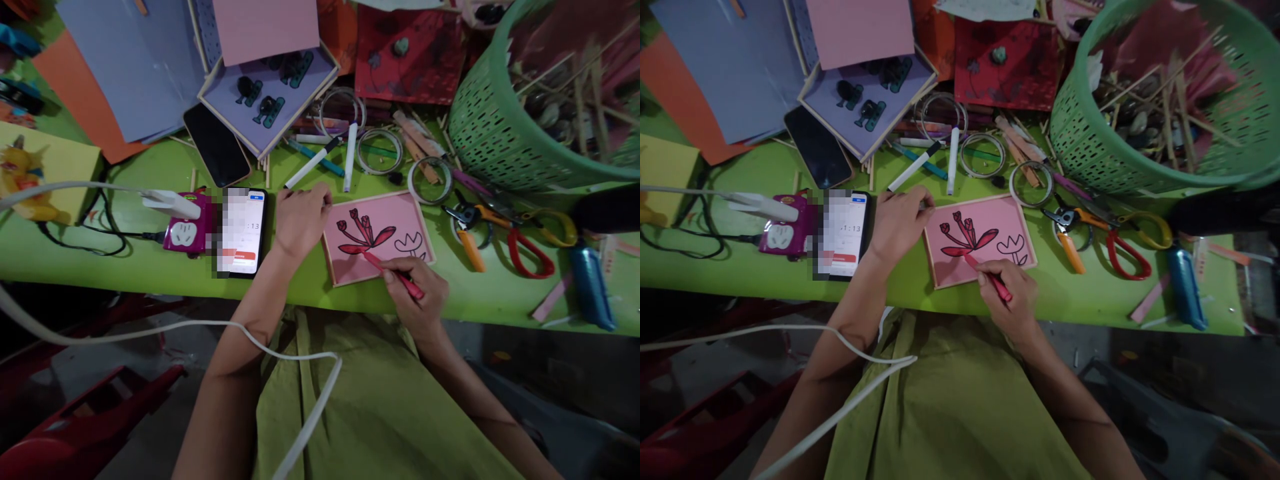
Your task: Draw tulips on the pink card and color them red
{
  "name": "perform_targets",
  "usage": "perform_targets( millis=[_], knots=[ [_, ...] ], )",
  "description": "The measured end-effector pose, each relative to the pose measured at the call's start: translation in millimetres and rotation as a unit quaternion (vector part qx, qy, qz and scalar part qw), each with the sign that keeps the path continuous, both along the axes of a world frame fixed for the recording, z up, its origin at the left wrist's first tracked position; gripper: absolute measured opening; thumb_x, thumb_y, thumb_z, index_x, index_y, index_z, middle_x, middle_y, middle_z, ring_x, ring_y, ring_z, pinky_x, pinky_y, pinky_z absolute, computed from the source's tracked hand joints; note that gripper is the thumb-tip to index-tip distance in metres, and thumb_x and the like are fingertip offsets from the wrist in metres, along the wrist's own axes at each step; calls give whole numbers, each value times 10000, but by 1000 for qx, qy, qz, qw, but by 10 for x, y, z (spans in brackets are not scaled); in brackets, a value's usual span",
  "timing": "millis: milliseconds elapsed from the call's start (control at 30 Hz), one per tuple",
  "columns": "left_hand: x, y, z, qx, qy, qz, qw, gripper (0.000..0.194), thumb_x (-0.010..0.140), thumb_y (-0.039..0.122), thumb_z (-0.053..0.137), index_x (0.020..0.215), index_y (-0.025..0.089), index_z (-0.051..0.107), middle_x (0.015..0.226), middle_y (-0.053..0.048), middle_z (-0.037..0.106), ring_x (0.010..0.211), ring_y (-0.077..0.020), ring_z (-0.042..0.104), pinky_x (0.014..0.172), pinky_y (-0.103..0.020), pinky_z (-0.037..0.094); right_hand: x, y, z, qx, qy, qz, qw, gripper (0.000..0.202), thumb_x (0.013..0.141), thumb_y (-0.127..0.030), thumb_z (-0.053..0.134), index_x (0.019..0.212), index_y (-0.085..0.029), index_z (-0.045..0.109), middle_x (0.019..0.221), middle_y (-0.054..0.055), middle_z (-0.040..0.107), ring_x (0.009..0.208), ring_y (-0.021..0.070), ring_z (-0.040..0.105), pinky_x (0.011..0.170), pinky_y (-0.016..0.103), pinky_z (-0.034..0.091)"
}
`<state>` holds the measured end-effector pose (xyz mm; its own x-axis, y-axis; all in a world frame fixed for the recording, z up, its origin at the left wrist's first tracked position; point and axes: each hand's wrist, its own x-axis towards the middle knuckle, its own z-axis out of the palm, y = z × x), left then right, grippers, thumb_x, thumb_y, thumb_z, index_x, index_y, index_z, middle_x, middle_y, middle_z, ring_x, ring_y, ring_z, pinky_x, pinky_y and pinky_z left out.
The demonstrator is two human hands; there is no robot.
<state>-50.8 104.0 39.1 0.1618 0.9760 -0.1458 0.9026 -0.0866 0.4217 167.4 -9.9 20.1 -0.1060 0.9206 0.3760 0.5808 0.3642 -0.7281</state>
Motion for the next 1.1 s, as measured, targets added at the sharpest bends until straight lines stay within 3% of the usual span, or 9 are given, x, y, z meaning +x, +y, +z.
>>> perform_targets(
  millis=[133, 467, 1100],
  knots=[
    [2, -1, 20, -8, 2, 5, 1000, 185, 1062, 226, 548, 1137, 251, 714, 1063, -38, 837, 1085, -279, 762, 1110, -462, 408, 7, 1, 14, -3, -3, 34, 999, 160, 916, -116, 668, 972, -255, 725, 832, -2, 789, 718, 175, 751, 652, 291, 564],
    [1, 1, 7, -2, 3, 3, 1000, 191, 1064, 225, 548, 1144, 249, 719, 1049, -48, 842, 1064, -277, 769, 1116, -479, 423, -15, 6, 44, -5, 7, 22, 1000, 157, 899, -109, 664, 932, -248, 729, 807, -6, 788, 696, 170, 745, 647, 290, 567],
    [-23, 3, -31, 18, 3, -5, 1000, 164, 1054, 237, 543, 1099, 253, 701, 986, -47, 834, 1018, -284, 769, 1078, -477, 429, -3, -13, -13, -48, 25, -52, 997, 77, 901, -206, 676, 901, -251, 738, 785, 9, 762, 661, 189, 686, 614, 326, 530]
  ],
)
